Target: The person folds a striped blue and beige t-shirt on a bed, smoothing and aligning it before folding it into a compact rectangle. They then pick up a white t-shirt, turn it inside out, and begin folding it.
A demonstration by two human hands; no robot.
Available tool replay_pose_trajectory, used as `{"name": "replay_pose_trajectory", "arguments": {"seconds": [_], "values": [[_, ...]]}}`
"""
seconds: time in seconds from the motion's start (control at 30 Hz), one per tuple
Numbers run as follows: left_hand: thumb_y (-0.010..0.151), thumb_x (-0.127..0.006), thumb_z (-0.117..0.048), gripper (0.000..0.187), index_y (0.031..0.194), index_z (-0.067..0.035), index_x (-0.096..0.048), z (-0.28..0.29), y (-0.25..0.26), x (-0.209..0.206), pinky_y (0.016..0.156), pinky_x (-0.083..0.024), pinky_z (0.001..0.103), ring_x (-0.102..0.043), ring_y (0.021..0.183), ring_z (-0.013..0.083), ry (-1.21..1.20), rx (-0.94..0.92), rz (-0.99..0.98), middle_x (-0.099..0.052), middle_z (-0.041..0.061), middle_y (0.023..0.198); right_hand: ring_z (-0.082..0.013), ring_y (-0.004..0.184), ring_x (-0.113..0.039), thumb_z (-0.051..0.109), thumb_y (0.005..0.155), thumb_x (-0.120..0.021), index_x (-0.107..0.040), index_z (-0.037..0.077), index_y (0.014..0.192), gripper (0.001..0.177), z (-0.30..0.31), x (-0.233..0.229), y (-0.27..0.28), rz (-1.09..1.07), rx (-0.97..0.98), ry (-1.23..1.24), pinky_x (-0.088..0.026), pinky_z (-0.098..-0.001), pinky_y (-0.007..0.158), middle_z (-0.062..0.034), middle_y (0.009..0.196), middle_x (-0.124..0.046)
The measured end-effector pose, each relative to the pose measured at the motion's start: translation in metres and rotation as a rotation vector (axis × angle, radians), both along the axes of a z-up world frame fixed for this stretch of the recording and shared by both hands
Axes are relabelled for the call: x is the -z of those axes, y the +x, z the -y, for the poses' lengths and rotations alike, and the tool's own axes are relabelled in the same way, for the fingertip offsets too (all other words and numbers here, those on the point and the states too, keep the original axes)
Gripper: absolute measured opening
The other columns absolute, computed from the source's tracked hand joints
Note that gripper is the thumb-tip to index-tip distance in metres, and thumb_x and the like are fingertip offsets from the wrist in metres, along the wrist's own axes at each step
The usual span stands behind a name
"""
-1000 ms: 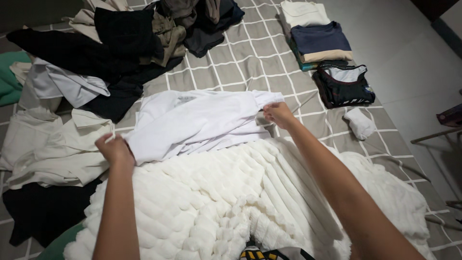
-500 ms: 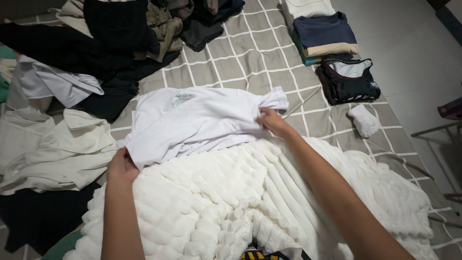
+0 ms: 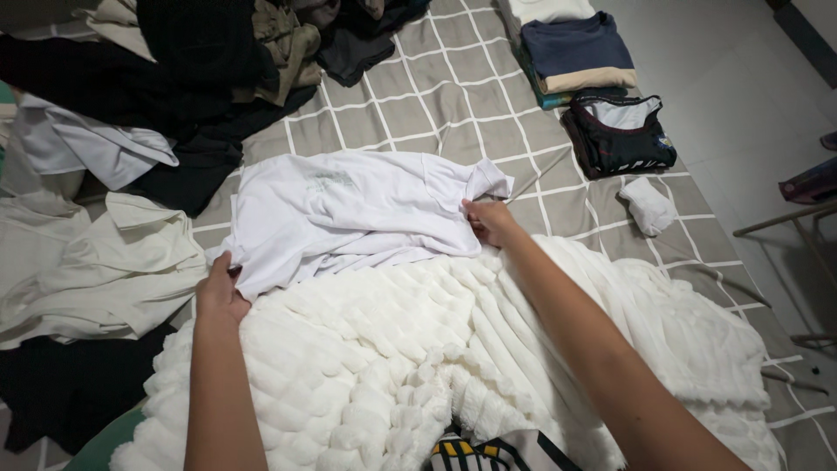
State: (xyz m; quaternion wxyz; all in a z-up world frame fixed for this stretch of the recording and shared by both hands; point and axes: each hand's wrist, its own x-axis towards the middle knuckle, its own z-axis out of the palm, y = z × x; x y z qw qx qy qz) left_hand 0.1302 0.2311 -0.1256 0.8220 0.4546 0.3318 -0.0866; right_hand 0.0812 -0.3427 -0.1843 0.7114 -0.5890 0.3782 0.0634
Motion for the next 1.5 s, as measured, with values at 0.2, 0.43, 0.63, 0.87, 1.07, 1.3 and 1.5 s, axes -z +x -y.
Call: {"name": "replay_pose_trajectory", "arguments": {"seconds": [0.2,0.43,0.63,0.87,1.07,1.3,1.5], "values": [[0.098,-0.072,-0.02,0.039,0.129,0.003,-0.064,0.008,0.001,-0.005,0.086,-0.06,0.043,-0.066,0.102,0.0215,0.241,0.042,-0.003,-0.068,0.01,0.113,-0.0184,0.06,-0.063,0.013,0.087,-0.074,-0.075,-0.001,0.086,0.014,-0.007,0.022,0.007,0.036,-0.011,-0.67,-0.05,-0.0336,0.061,-0.0071,0.07,-0.067],[0.1,-0.069,-0.008,0.012,0.109,-0.001,-0.064,0.01,0.004,-0.077,0.092,-0.06,0.035,-0.068,0.098,0.0202,0.012,-0.029,0.372,-0.068,0.008,0.105,-0.0272,0.078,-0.076,-0.003,0.08,-0.065,-0.063,0.006,0.1,0.022,0.005,-0.011,0.027,0.227,0.214,0.225,-0.064,-0.0436,0.072,-0.0118,0.085,-0.074],[0.102,-0.068,-0.006,0.007,0.107,-0.006,-0.062,0.027,0.004,-0.114,0.099,-0.057,0.033,-0.067,0.103,0.0174,-0.252,0.053,0.473,-0.068,0.005,0.107,-0.0256,0.077,-0.065,0.005,0.082,-0.086,-0.062,-0.006,0.107,0.037,-0.016,-0.012,0.029,-0.054,0.153,-0.2,-0.053,-0.0495,0.069,-0.0155,0.089,-0.07],[0.101,-0.071,-0.011,0.015,0.099,-0.009,-0.056,0.043,-0.026,-0.082,0.098,-0.057,0.035,-0.066,0.104,0.0195,-0.243,-0.001,0.438,-0.068,0.005,0.105,-0.0259,0.072,-0.073,0.016,0.077,-0.082,-0.078,0.005,0.075,0.013,-0.055,0.009,0.006,0.015,0.162,-0.855,-0.058,-0.0375,0.076,-0.0155,0.079,-0.077],[0.097,-0.073,-0.016,0.015,0.104,-0.011,-0.061,0.044,-0.038,-0.076,0.098,-0.056,0.041,-0.065,0.105,0.0217,-0.226,-0.033,0.414,-0.068,0.005,0.108,-0.0301,0.066,-0.072,0.024,0.072,-0.087,-0.072,0.002,0.067,0.027,-0.071,-0.013,-0.003,0.1,0.19,-0.861,-0.055,-0.0401,0.072,-0.0145,0.07,-0.073],[0.098,-0.072,-0.018,0.016,0.108,-0.01,-0.063,0.05,-0.043,-0.092,0.098,-0.056,0.042,-0.066,0.105,0.0226,-0.212,-0.036,0.411,-0.068,0.007,0.108,-0.0403,0.074,-0.071,0.014,0.078,-0.076,-0.073,-0.002,0.074,0.017,-0.065,0.009,0.0,0.13,0.133,-1.049,-0.056,-0.0451,0.078,-0.024,0.077,-0.071],[0.099,-0.072,-0.018,0.015,0.104,-0.007,-0.064,0.053,-0.042,-0.106,0.094,-0.057,0.041,-0.065,0.096,0.0228,-0.121,-0.048,0.425,-0.065,0.007,0.098,-0.0504,0.089,-0.067,0.014,0.076,-0.079,-0.068,-0.008,0.084,0.026,-0.045,0.017,0.002,0.181,0.096,-1.201,-0.053,-0.0517,0.084,-0.0316,0.089,-0.069]]}}
